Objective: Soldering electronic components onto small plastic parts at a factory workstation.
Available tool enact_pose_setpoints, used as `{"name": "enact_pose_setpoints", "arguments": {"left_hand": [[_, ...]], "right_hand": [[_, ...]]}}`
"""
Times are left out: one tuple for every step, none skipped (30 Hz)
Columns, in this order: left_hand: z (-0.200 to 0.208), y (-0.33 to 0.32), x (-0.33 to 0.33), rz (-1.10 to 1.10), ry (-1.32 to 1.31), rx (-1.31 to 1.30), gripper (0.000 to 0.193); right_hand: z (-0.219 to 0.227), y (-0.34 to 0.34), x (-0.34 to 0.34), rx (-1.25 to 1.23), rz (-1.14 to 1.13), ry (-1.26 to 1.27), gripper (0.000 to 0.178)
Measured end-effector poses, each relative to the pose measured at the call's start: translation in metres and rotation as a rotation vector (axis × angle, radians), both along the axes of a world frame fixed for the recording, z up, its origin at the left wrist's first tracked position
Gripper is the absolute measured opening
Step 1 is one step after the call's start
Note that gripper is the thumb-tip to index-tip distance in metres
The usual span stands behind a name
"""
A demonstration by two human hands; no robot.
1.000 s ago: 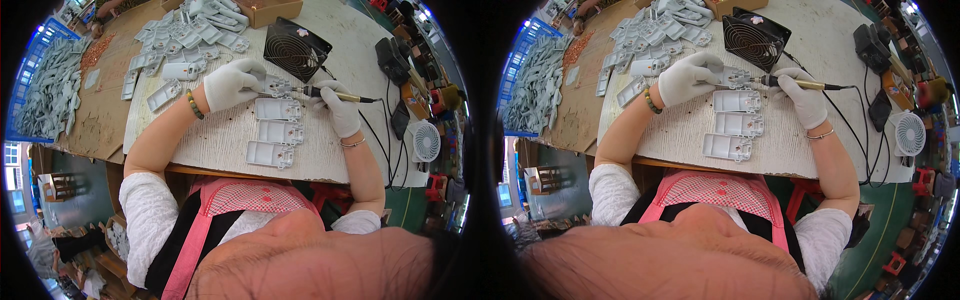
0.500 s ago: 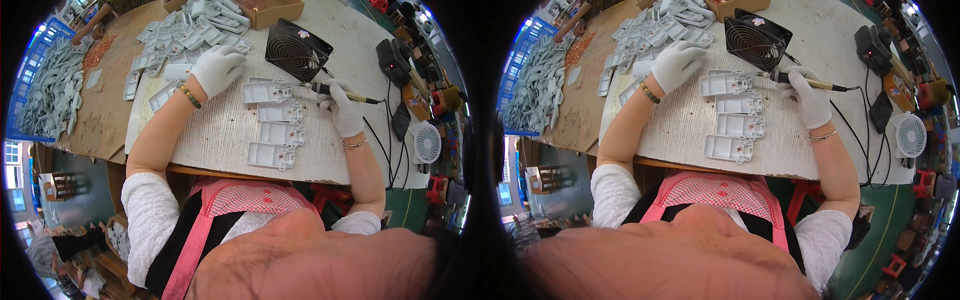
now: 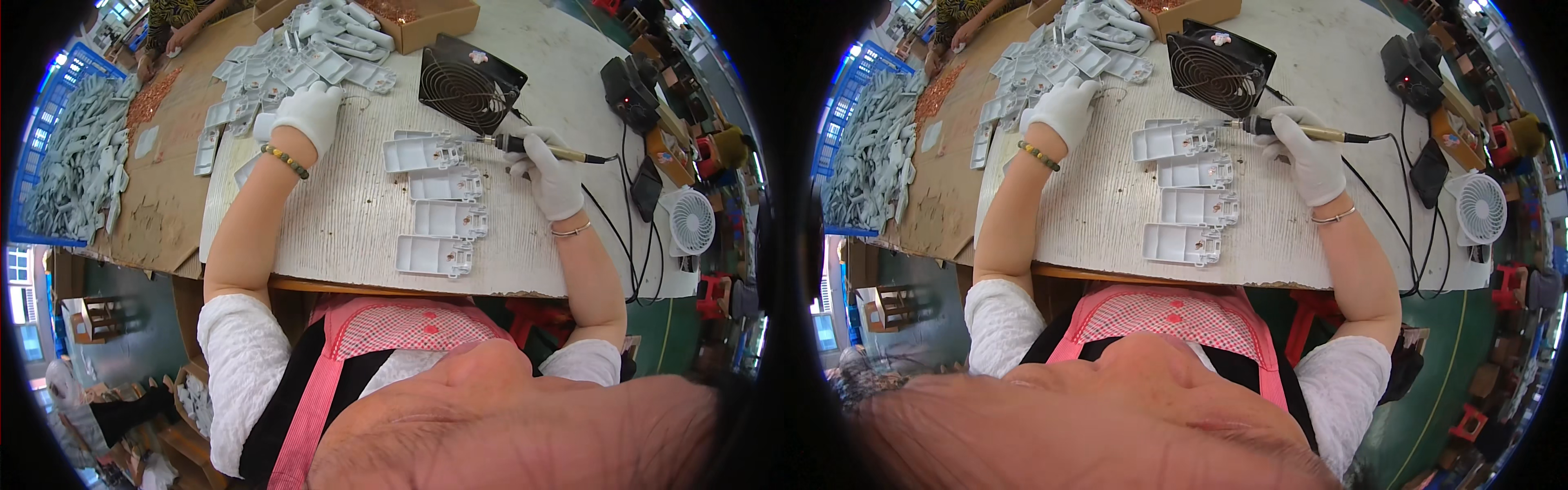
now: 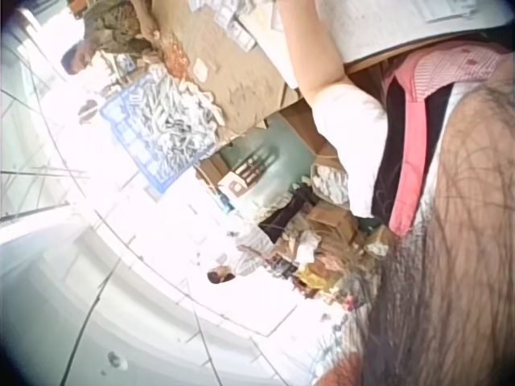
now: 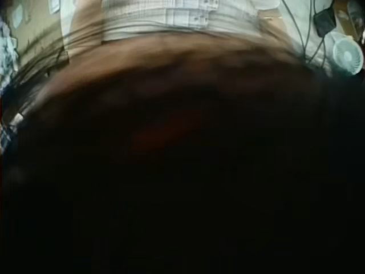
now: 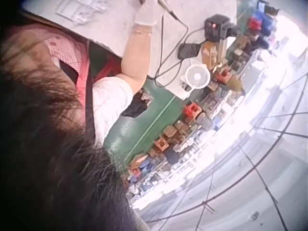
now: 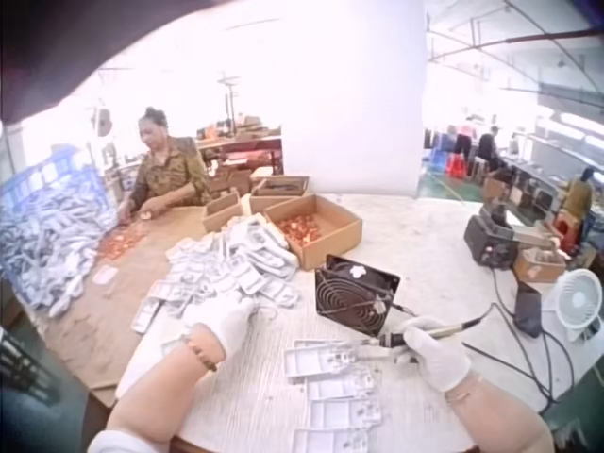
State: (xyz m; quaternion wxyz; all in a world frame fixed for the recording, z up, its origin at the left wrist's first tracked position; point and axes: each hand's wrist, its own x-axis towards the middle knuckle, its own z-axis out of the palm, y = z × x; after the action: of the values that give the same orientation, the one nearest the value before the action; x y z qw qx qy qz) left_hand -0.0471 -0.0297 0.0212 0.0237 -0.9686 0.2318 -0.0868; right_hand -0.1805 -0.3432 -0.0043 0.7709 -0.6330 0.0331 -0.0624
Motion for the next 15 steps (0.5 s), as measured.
{"name": "enact_pose_setpoints", "arguments": {"left_hand": [[-0.003,0.000,0.004,-0.027,-0.028,0.006,0.023],[-0.004,0.002,0.007,-0.051,-0.056,0.014,0.021],[-0.006,0.003,0.008,-0.046,-0.060,0.015,0.021],[-0.007,0.004,0.009,-0.078,-0.096,-0.022,0.018],[-0.007,0.004,0.009,-0.114,-0.129,-0.060,0.016],[-0.008,0.003,0.009,-0.112,-0.131,-0.060,0.016],[-0.009,0.001,0.008,-0.165,-0.184,-0.158,0.014],[-0.009,0.000,0.007,-0.217,-0.236,-0.257,0.012],[-0.008,-0.001,0.006,-0.214,-0.236,-0.256,0.012],[-0.007,-0.001,0.005,-0.287,-0.189,-0.286,0.011],[-0.005,-0.002,0.003,-0.361,-0.141,-0.316,0.011],[-0.004,-0.004,0.000,-0.360,-0.140,-0.316,0.011],[-0.002,-0.006,-0.005,-0.416,0.006,-0.397,0.013],[0.000,-0.007,-0.008,-0.469,0.150,-0.476,0.015],[-0.001,-0.005,-0.007,-0.466,0.147,-0.475,0.015]], "right_hand": [[0.000,0.000,0.000,-0.003,0.000,0.008,0.019],[0.001,0.000,0.000,-0.003,0.004,0.004,0.019],[0.002,0.000,-0.001,-0.011,0.004,0.001,0.018],[0.003,0.001,-0.002,-0.020,0.004,-0.003,0.018],[0.003,0.001,-0.002,-0.019,0.006,-0.005,0.018],[0.003,0.002,-0.003,-0.013,-0.009,0.002,0.018],[0.003,0.002,-0.003,-0.007,-0.024,0.009,0.018],[0.002,0.002,-0.002,-0.006,-0.021,0.009,0.018],[0.001,0.001,-0.002,-0.006,-0.019,0.007,0.018],[0.001,0.000,-0.002,-0.006,-0.017,0.007,0.019],[0.001,0.000,-0.002,-0.005,-0.016,0.007,0.019],[0.002,0.000,-0.002,-0.013,-0.008,0.011,0.019],[0.002,0.000,-0.002,-0.021,-0.001,0.015,0.019],[0.002,-0.001,-0.002,-0.021,0.002,0.013,0.019],[0.001,-0.001,-0.002,-0.016,0.004,0.013,0.019]]}}
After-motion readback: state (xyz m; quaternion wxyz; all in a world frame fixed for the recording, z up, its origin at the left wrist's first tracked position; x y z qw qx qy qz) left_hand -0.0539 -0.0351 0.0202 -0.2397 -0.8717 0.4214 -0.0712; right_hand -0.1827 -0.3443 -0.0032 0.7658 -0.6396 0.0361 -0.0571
